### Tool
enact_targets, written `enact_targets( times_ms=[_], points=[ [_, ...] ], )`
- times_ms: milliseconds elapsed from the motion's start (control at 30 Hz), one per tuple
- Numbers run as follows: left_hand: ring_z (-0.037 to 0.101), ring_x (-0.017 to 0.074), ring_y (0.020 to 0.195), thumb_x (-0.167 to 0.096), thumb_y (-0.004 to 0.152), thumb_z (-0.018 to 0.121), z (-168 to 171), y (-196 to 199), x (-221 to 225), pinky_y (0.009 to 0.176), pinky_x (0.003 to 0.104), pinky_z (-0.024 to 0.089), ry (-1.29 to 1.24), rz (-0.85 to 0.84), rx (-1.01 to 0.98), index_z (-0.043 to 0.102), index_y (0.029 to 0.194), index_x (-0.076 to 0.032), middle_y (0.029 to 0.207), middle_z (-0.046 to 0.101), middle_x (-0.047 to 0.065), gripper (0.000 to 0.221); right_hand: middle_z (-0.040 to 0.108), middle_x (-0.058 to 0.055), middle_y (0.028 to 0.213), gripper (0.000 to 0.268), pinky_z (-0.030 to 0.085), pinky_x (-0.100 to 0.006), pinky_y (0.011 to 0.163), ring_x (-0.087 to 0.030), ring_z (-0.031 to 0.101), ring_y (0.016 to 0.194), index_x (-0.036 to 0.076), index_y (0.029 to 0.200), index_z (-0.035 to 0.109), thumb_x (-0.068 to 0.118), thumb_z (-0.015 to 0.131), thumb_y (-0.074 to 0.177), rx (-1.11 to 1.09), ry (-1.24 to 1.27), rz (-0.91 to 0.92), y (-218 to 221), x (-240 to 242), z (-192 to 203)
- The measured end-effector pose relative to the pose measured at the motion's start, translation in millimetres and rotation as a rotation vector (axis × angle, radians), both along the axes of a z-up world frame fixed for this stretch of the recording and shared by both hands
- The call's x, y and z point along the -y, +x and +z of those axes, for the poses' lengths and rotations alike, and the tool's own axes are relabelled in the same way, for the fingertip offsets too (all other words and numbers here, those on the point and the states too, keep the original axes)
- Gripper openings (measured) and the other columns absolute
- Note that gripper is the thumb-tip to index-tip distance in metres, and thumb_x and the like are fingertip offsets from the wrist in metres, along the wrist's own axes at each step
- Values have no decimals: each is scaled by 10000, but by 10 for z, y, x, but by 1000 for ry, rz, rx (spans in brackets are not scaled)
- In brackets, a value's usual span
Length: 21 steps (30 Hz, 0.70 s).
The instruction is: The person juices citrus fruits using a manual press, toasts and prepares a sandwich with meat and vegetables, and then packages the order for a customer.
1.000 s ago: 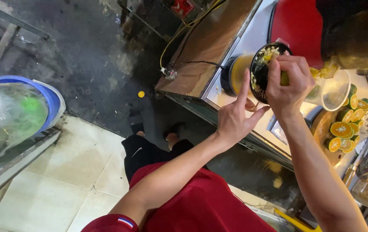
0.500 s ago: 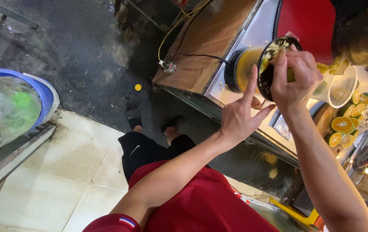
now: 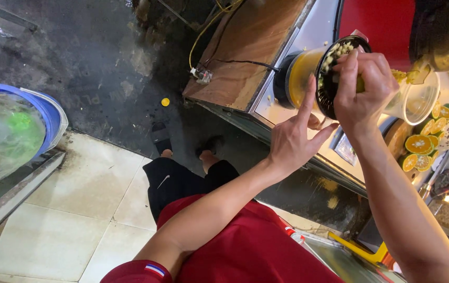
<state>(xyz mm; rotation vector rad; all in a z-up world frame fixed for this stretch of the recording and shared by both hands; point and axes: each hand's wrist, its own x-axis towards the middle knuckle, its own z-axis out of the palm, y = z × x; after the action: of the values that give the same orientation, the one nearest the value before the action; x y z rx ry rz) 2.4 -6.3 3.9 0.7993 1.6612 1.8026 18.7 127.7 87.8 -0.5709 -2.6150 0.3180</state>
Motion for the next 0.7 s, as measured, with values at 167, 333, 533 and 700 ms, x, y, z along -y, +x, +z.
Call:
enact_targets(
  times_ms=[167, 333, 533, 700],
  points=[
    [766, 208, 783, -388, 914, 788, -4, 1, 6, 681, 320, 596, 5, 5, -10, 56, 1705, -164, 855, 739, 41, 1101, 728, -158, 1003, 245, 555, -338, 807, -254, 719, 910, -43, 979, 732, -14, 593, 1178, 22, 31, -10, -27, 30, 27],
    [767, 207, 780, -381, 914, 794, 9, -15, 4, 679, 316, 594, 4, 2, -4, 53, 1700, -158, 852, 742, 43, 1103, 722, -160, 1004, 234, 579, -381, 926, -280, 721, 943, -48, 967, 729, -25, 592, 1156, 10, 24, 12, -61, 52, 64],
    [768, 203, 787, -383, 928, 781, -17, -1, -1, 692, 306, 602, 18, 2, -23, 38, 1700, -150, 852, 735, 41, 1096, 727, -153, 1005, 238, 597, -375, 1071, -271, 729, 970, -50, 987, 735, -43, 565, 1154, 19, 5, 36, -22, 15, 23],
    [764, 205, 790, -381, 923, 786, -11, -17, 8, 695, 308, 600, 14, -2, -21, 46, 1703, -150, 857, 732, 49, 1099, 722, -161, 1013, 251, 593, -386, 1086, -276, 723, 958, -56, 975, 726, -51, 571, 1173, 1, -26, 26, -33, 21, 14]
  ],
)
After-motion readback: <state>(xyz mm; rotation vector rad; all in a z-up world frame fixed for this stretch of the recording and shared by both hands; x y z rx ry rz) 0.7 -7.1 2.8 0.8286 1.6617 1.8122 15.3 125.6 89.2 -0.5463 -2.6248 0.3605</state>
